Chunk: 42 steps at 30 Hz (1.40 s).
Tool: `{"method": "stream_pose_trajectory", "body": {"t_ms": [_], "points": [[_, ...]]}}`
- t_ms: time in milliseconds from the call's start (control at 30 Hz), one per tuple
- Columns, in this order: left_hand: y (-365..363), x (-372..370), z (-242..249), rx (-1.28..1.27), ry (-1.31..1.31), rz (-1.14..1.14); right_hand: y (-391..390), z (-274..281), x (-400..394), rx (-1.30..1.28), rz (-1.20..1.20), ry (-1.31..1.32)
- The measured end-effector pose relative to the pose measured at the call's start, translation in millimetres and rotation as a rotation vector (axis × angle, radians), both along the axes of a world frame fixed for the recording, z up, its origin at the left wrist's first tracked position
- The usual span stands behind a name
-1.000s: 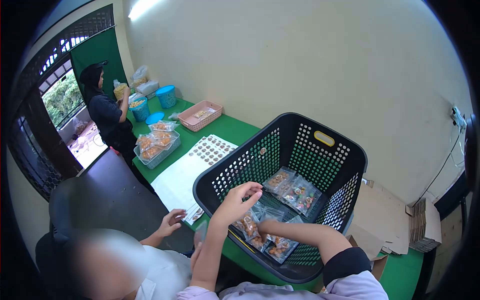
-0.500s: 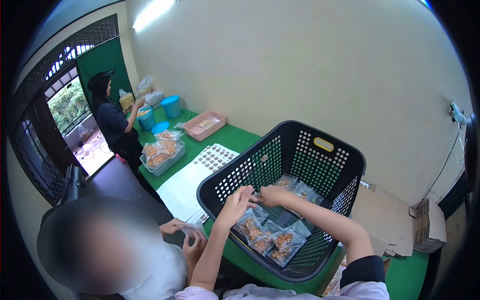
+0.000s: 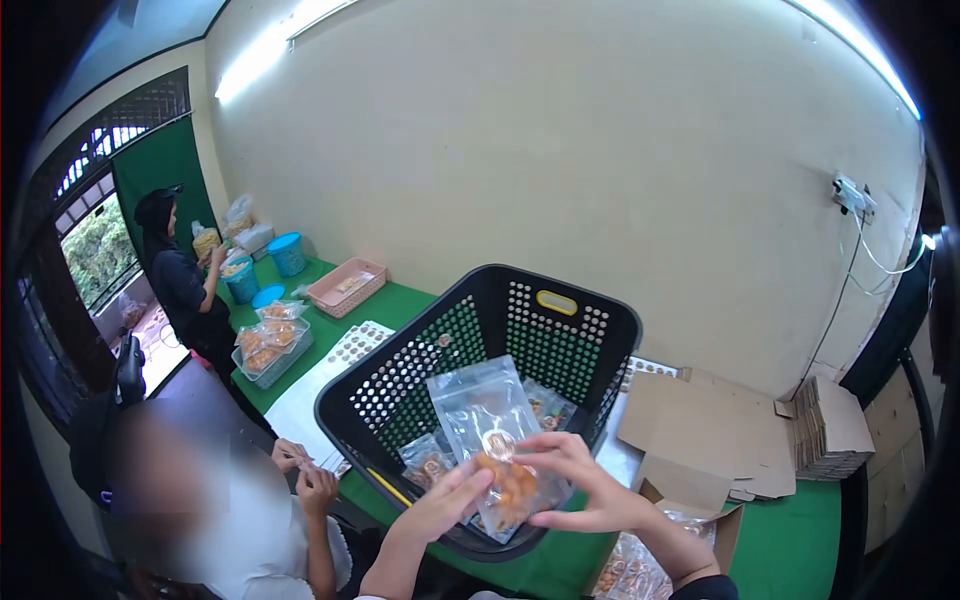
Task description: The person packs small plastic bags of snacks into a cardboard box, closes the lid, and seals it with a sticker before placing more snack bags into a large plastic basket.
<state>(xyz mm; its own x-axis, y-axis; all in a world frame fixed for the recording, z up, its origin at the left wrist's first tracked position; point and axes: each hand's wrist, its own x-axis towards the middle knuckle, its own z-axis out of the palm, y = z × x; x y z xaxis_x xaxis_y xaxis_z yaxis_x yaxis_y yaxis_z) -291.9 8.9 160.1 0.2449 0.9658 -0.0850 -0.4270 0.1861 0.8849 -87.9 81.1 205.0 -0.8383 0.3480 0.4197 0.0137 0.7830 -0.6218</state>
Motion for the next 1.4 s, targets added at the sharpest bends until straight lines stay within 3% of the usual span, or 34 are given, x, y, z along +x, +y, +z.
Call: {"method": "stream_pose_trajectory", "body": {"t_ms": [67, 100, 200, 333, 433, 633, 733, 767, 967, 1067, 1167, 1267, 1400], "points": [[-9, 27, 4, -0.048, -0.016, -0.025, -5, -11, 26, -0.411, -0.14, 0.284], [-12, 38, -1, -0.002, -0.003, -0.051, -10, -18, 33, -0.493, -0.263, 0.394], [-15, 77, -2, 0.099, 0.081, -0.149, -24, -26, 59, -0.931, -0.144, 0.5], [-13, 124, -27, 0.095, 0.179, -0.11, -35, -66, 108, -1.091, -0.274, 0.396], [-9, 157, -50, 0.045, 0.111, -0.103, -48, -81, 134, -1.017, -0.425, 0.494], [-10, 223, -86, 0.026, 0.324, -0.209, -76, -128, 197, -1.011, -0.651, 0.578], [-20, 257, -102, 0.026, 0.241, -0.193, -91, -143, 226, -1.096, -0.762, 0.631], [-24, 267, -104, -0.006, 0.193, -0.192, -94, -153, 236, -1.108, -0.764, 0.6], [-39, 294, -135, -0.02, 0.568, -0.13, -115, -152, 271, -1.241, -0.752, 0.4], [-46, 305, -163, 0.032, 0.378, -0.045, -118, -168, 284, -1.301, -0.688, 0.237], [-52, 312, -151, -0.024, 0.34, 0.024, -121, -180, 284, -1.188, -0.701, 0.29], [-52, 310, -139, -0.155, 0.289, -0.052, -122, -190, 280, -1.182, -0.743, 0.373], [-45, 303, -152, -0.107, 0.454, -0.079, -122, -190, 273, -1.211, -0.752, 0.466]]}}
